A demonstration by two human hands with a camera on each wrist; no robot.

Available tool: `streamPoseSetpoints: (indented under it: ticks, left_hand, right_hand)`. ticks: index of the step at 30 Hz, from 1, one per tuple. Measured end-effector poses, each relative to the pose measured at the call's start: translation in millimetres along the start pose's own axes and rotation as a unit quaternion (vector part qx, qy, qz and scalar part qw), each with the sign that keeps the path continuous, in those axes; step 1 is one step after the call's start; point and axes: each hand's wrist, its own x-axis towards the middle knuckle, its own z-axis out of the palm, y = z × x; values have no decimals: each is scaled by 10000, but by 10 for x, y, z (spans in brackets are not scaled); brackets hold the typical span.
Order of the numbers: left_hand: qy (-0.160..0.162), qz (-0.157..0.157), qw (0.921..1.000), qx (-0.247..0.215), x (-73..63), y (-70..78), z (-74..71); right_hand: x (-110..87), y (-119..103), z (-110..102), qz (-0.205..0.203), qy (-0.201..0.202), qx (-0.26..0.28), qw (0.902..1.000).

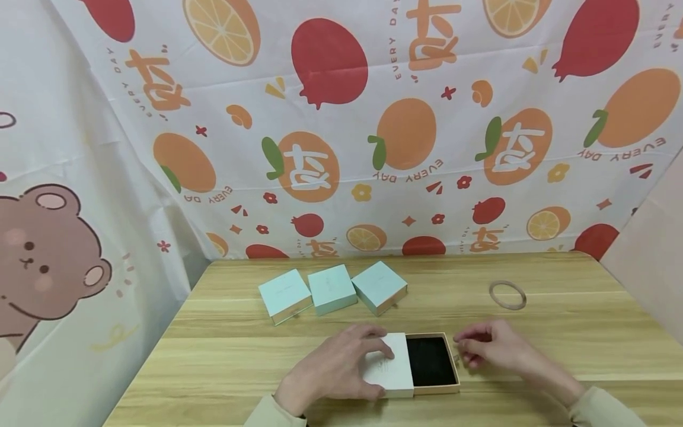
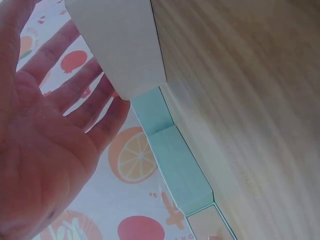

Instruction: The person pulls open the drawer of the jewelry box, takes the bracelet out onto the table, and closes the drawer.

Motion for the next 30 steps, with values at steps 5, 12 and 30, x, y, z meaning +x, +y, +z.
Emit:
streamPoseSetpoints:
  ticks: [5, 12, 30]
  left_hand:
    - [3, 9, 10000, -2, -1, -7, 0]
    - [14, 29, 10000, -36, -6, -15, 1]
    - [40, -28, 10000, -25, -3, 1, -9]
  right_hand:
    - [-29, -4, 102, 216, -186, 441, 9986]
    - [-47, 23, 169, 344, -25, 671, 9971]
    - [-71, 17, 288, 387, 438, 816, 9949]
